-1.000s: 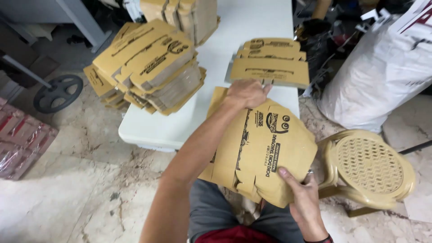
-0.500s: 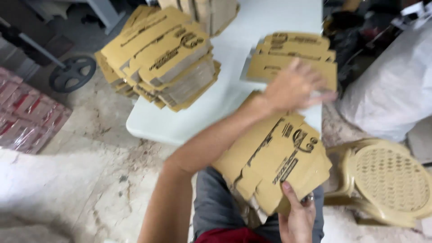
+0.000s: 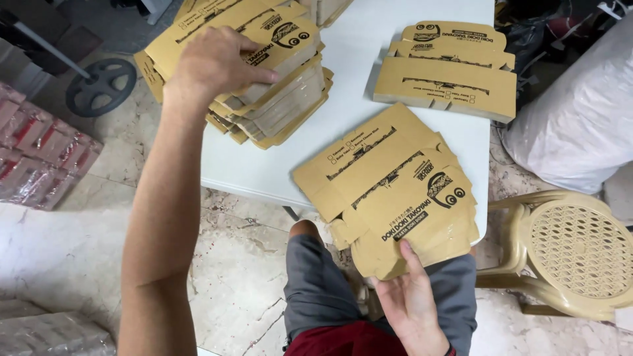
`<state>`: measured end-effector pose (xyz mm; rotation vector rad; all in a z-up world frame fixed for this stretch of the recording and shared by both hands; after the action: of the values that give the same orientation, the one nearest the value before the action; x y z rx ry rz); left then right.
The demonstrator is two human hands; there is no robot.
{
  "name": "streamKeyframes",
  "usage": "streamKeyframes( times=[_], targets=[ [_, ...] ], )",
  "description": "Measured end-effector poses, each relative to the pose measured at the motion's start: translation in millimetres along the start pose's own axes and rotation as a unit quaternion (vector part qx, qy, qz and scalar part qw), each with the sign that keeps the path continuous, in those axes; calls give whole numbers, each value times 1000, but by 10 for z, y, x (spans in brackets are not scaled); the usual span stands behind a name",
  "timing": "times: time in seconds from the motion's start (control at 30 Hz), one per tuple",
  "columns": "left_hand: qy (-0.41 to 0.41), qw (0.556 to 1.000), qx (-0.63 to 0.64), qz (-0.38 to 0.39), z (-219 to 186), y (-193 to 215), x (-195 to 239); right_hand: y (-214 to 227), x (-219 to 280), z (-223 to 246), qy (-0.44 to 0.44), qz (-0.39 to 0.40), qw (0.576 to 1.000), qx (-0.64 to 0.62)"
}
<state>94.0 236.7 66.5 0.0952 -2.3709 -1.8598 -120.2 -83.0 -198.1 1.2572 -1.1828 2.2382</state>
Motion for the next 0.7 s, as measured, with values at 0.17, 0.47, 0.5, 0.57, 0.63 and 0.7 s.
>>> streamKeyframes(
  times=[0.17, 0.47, 0.5, 0.57, 0.63, 0.7],
  targets=[
    [-20, 998, -30, 43, -95, 95, 19, -296, 245, -32, -28, 27, 999, 18],
    [-186, 914, -266, -243, -25, -16, -396, 80, 91, -256, -99, 64, 991, 63],
    [-186, 915, -265, -242, -14, 14, -395, 32, 134, -219, -98, 62, 991, 64],
    [-132, 869, -365, -308, -10, 118, -307, -32, 258, -183, -112, 70, 987, 89],
    [-220, 812, -318, -438, -431, 342, 405, 220, -154, -191, -92, 235, 962, 105],
    [-307, 732, -258, -551, -880, 416, 1188, 405, -276, -217, -82, 388, 910, 121]
  ],
)
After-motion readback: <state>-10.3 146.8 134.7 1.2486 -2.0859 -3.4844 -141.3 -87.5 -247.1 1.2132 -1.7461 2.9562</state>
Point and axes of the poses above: each hand's wrist, its own x-axis away from the middle knuckle, its own y-axis out of the back of the hand, z = x × y, the point moved 10 cm from there along -x, towards the middle knuckle, and after that the axes turned 8 degrees about -y, right-handed, at the moved point
